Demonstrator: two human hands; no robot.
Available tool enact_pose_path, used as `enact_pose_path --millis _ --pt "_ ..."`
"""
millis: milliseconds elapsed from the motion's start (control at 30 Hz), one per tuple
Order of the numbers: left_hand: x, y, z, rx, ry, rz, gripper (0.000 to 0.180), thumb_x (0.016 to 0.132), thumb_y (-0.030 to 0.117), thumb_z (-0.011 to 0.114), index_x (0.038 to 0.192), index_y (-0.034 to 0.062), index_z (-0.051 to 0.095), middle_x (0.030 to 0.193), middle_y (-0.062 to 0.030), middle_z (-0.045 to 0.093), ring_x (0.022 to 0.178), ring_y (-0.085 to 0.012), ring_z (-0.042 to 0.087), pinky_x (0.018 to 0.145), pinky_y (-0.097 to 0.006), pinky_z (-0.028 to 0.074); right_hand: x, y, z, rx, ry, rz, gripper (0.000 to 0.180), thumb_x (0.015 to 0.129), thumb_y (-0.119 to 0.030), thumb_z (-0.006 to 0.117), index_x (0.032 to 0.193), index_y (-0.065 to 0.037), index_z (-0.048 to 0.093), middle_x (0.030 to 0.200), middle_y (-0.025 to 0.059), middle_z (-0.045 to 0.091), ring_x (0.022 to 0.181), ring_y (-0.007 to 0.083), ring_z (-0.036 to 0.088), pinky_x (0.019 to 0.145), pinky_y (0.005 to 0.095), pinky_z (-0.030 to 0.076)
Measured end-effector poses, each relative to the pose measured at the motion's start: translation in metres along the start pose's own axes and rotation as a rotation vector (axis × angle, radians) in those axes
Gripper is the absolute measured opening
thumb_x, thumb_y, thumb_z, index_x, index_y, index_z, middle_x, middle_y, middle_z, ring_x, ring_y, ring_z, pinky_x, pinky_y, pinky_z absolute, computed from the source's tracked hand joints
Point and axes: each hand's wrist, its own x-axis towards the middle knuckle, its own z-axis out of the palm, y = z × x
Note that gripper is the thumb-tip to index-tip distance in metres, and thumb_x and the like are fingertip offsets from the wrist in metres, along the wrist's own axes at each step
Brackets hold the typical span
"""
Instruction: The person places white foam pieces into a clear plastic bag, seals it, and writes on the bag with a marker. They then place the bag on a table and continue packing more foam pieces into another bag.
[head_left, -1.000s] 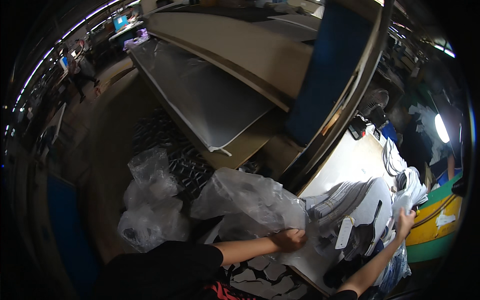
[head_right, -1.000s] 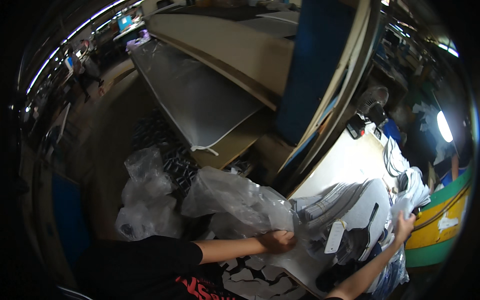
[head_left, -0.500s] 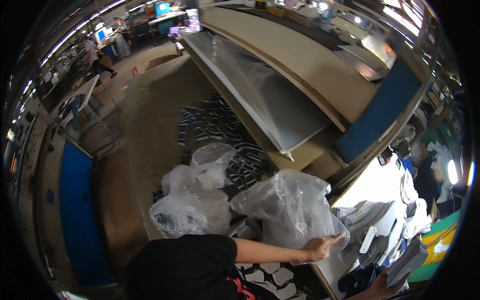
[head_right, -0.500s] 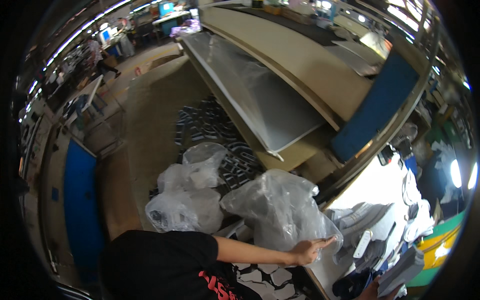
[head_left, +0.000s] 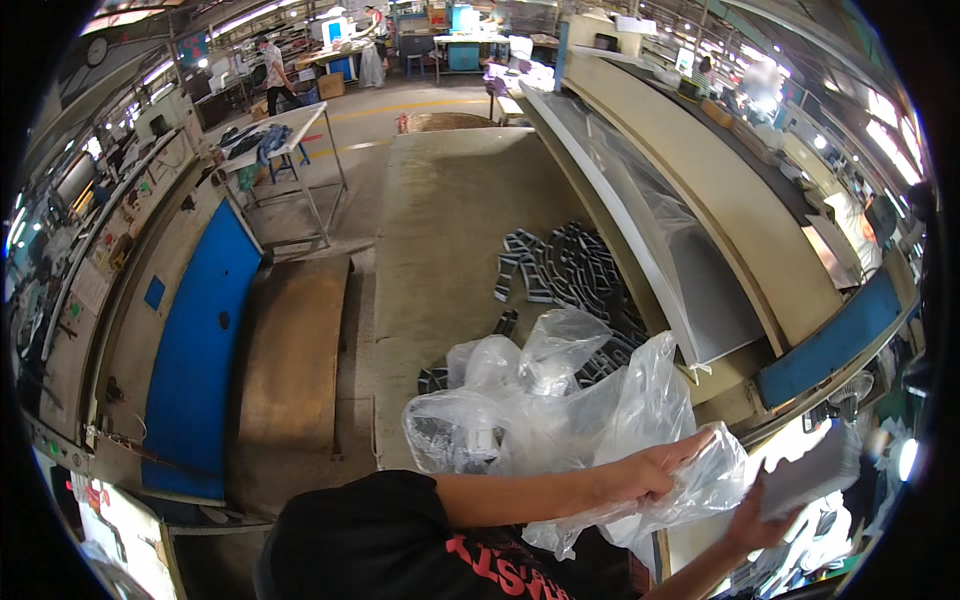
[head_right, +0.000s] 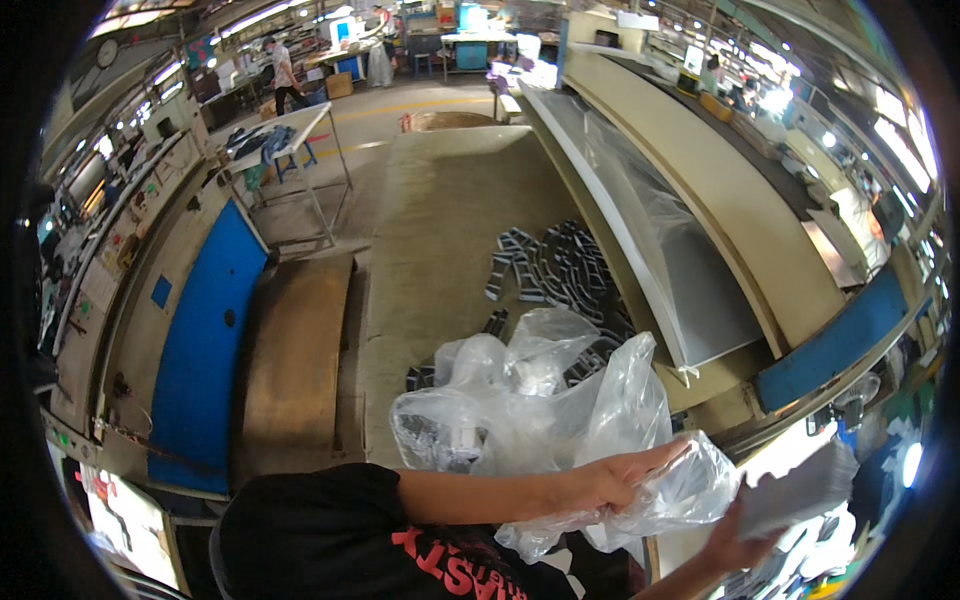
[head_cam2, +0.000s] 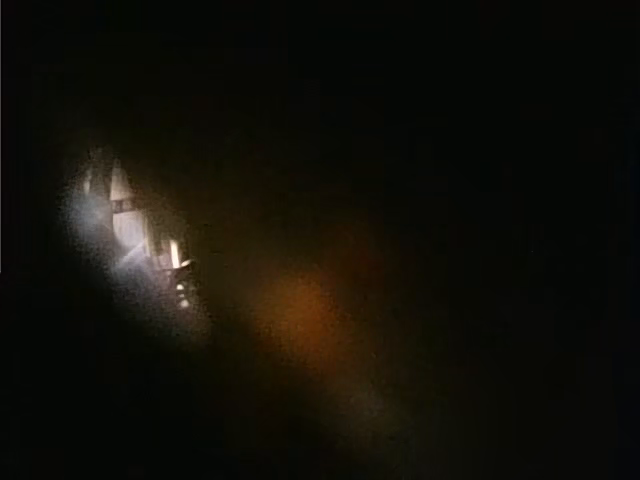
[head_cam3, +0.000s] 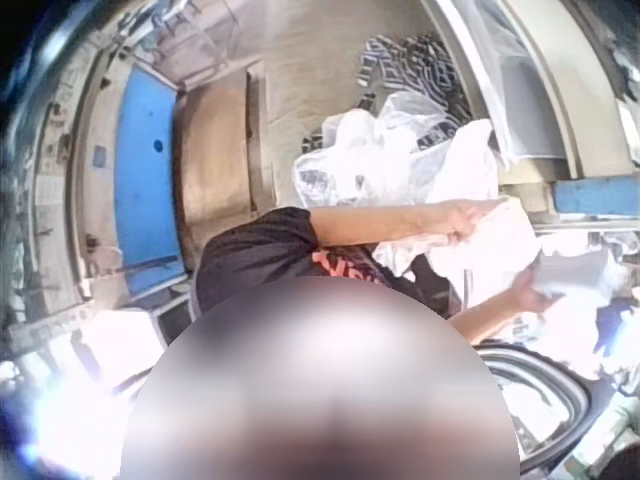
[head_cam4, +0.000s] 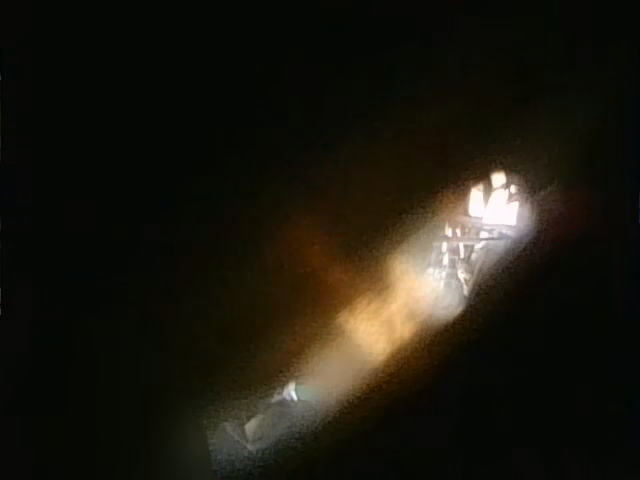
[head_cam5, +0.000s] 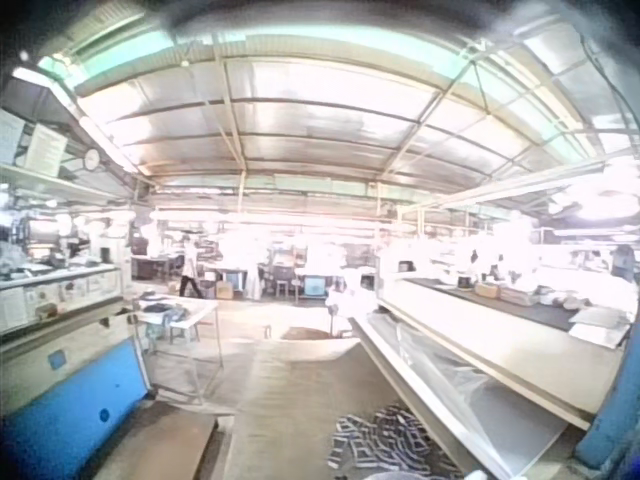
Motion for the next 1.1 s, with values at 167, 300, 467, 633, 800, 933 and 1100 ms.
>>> enact_pose_path --millis 167,300,467,633,800,933,1100 --pt "-0.064 0.08 0.007 0.414 0.059 0.225 0.106 0.079 -0.016 0.05 0.174 0.003 0.004 0.181 -0.0151 0.017 0.153 -0.0161 0.04 0.12 -0.03 0.038 -0.03 0.13 0.089 -0.028 0.068 0.279 0.083 0.096 -0.035 0.07 0.162 0.0 0.035 0.156 0.0191 0.052 0.142 0.037 0.053 0.122 0.0527 0.041" --pt "-0.137 0.143 0.002 0.614 0.193 0.202 0.103 0.077 -0.017 0.045 0.171 -0.0038 0.007 0.181 -0.0179 0.013 0.167 -0.022 0.006 0.133 -0.036 0.001 -0.045 0.197 0.154 0.118 0.242 0.534 0.082 0.094 -0.024 0.07 0.163 0.001 0.033 0.155 0.0176 0.053 0.142 0.0345 0.054 0.122 0.0496 0.04" --pt "-0.21 0.195 -0.026 0.579 0.266 0.329 0.099 0.078 -0.02 0.044 0.169 -0.0085 0.006 0.181 -0.0191 0.005 0.167 -0.0233 0.003 0.134 -0.035 0.003 -0.038 0.25 0.214 -0.345 -0.156 0.642 0.074 0.099 -0.005 0.069 0.162 0.003 0.031 0.155 0.0162 0.051 0.142 0.0277 0.05 0.123 0.0431 0.036" --pt "-0.274 0.213 -0.074 0.678 0.434 0.284 0.098 0.077 -0.018 0.043 0.169 -0.0088 0.011 0.181 -0.0198 0.009 0.167 -0.0228 0.004 0.134 -0.035 0.004 -0.028 0.306 0.254 -0.739 -0.613 0.721 0.069 0.097 -0.012 0.076 0.156 0.003 0.043 0.138 0.0173 0.065 0.131 0.0265 0.06 0.114 0.04 0.044" --pt "-0.304 0.209 -0.101 0.551 0.437 0.311 0.1 0.075 -0.017 0.043 0.17 -0.0078 0.014 0.181 -0.0184 0.011 0.167 -0.0227 0.006 0.134 -0.035 0.003 -0.048 0.359 0.279 -0.935 -0.9 0.802 0.057 0.096 -0.016 0.076 0.145 0.002 0.052 0.129 0.0282 0.068 0.123 0.0441 0.066 0.103 0.0447 0.051" --pt "-0.306 0.216 -0.103 0.547 0.364 0.33 0.098 0.076 -0.013 0.045 0.17 -0.0051 0.017 0.18 -0.017 0.015 0.167 -0.021 0.01 0.135 -0.035 0.005 -0.037 0.365 0.285 -1.301 -0.973 0.871 0.058 0.101 -0.032 0.071 0.145 0.002 0.055 0.139 0.0313 0.064 0.125 0.0471 0.064 0.107 0.0499 0.05" --pt "-0.323 0.269 -0.103 0.579 0.441 0.288 0.094 0.078 -0.016 0.043 0.17 -0.0041 0.024 0.178 -0.0186 0.025 0.166 -0.0219 0.02 0.101 -0.024 0.045 0.017 0.291 0.319 -1.444 -0.758 0.567 0.056 0.113 -0.041 0.053 0.154 -0.003 0.054 0.146 0.026 0.063 0.132 0.0423 0.062 0.113 0.0471 0.048"
